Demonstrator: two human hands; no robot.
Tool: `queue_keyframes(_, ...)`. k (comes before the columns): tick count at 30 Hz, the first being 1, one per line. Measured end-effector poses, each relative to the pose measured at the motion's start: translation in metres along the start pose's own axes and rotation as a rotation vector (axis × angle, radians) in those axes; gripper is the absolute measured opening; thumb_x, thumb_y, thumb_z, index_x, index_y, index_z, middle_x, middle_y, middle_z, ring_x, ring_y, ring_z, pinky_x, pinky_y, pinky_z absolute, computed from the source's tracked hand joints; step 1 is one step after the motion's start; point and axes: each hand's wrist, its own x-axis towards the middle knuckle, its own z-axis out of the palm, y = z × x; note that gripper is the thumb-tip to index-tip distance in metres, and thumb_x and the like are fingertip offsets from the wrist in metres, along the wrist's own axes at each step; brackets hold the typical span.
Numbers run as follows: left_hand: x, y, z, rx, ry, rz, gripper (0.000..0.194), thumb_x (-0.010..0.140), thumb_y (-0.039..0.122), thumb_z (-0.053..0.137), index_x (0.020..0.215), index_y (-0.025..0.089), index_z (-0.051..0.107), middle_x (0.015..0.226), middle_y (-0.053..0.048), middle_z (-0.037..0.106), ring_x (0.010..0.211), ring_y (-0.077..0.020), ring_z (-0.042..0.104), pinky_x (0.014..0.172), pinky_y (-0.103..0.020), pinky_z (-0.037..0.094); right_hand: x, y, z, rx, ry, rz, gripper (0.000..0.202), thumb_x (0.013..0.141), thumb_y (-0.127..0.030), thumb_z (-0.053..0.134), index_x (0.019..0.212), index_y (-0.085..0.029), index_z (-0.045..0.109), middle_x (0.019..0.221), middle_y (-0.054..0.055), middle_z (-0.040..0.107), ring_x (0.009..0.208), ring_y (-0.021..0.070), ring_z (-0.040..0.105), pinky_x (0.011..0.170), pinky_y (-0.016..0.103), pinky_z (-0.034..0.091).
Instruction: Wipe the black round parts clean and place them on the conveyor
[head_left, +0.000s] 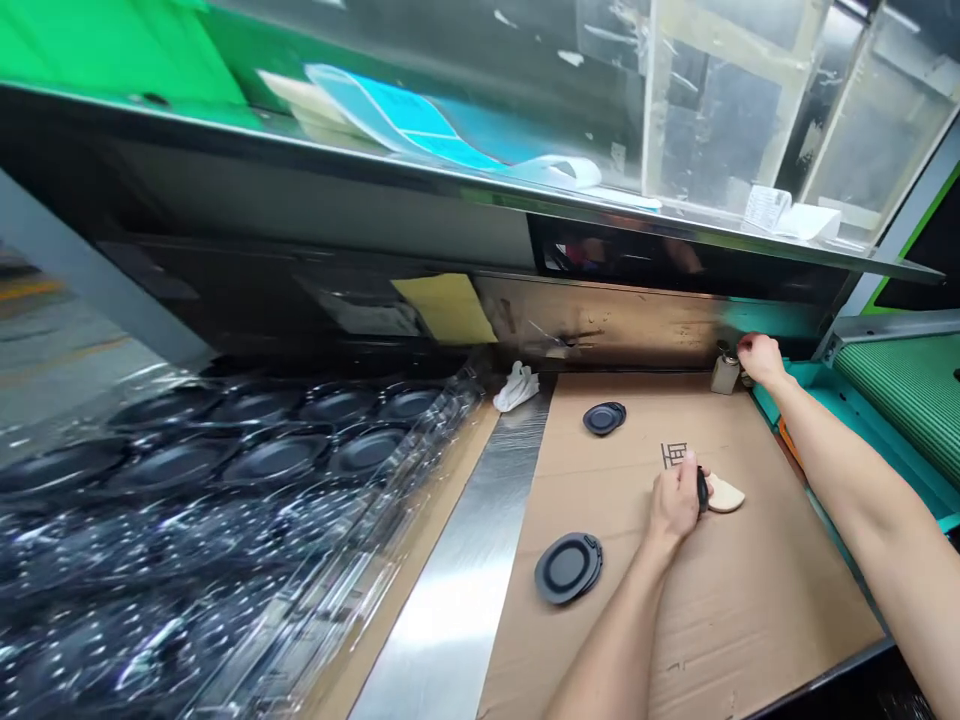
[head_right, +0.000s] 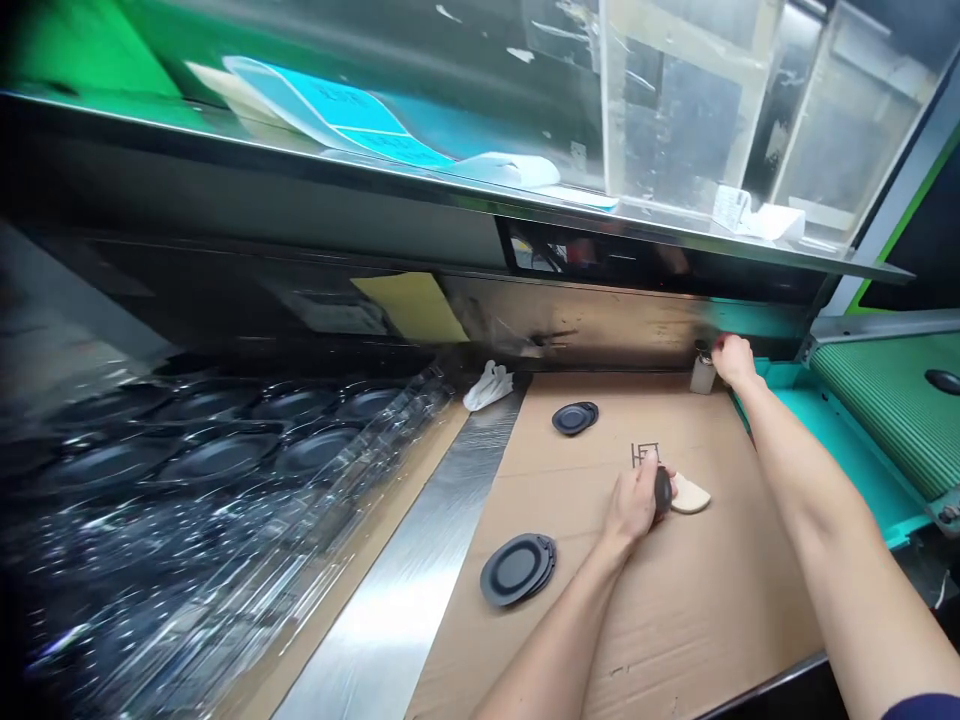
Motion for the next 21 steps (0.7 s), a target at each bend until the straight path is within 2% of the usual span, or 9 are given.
queue_keyframes(4,0.0,0.004,0.001,-0.022,-0.007,-0.004,0.071,0.091,0.074,0.036,0.08,0.015,0.073,0.066,-0.01,0.073,0.05,-0.0187,0.062,0.045,-0.028,0.043,0.016,-0.001,0.002,-0.075,-0.099,-0.073,0.026,0.091,-0.023,0.057,0.104,-0.016,0.077,0.108,0.014,0.074,0.103,0.0251,0.068,0.086,0.027,0.049)
queue_keyframes(11,0.003,0.011,-0.004,-0.256,0.021,-0.122,0.073,0.088,0.076,0.038,0.086,0.012,0.072,0.064,-0.009,0.07,0.042,-0.015,0.055,0.037,-0.026,0.036,0.027,0.0,-0.003,-0.097,-0.173,-0.143,0.025,0.09,-0.022,0.058,0.101,-0.016,0.08,0.107,0.01,0.075,0.099,0.0204,0.068,0.081,0.022,0.048)
queue_keyframes(14,0.004,0.011,-0.004,-0.333,0.034,-0.141,0.074,0.088,0.074,0.035,0.09,0.01,0.072,0.063,-0.008,0.07,0.041,-0.0146,0.054,0.034,-0.025,0.033,0.026,0.0,-0.005,-0.062,-0.179,-0.133,0.024,0.089,-0.023,0.059,0.1,-0.016,0.08,0.101,0.009,0.076,0.093,0.02,0.068,0.076,0.022,0.048)
queue_keyframes(18,0.005,0.011,-0.004,-0.374,0.043,-0.14,0.063,0.087,0.065,0.043,0.091,0.009,0.071,0.064,-0.008,0.07,0.04,-0.0143,0.053,0.031,-0.024,0.029,0.023,0.001,-0.013,0.017,-0.159,-0.089,0.024,0.088,-0.026,0.062,0.099,-0.014,0.079,0.089,0.009,0.076,0.081,0.018,0.068,0.071,0.022,0.048)
queue_keyframes(21,0.007,0.012,-0.005,-0.466,0.036,-0.163,0.056,0.086,0.057,0.045,0.094,0.007,0.069,0.065,-0.009,0.069,0.04,-0.014,0.053,0.033,-0.024,0.032,0.007,-0.003,-0.021,0.117,-0.085,-0.048,0.036,0.096,-0.034,0.05,0.111,-0.012,0.075,0.091,0.01,0.075,0.072,0.0152,0.067,0.069,0.022,0.049)
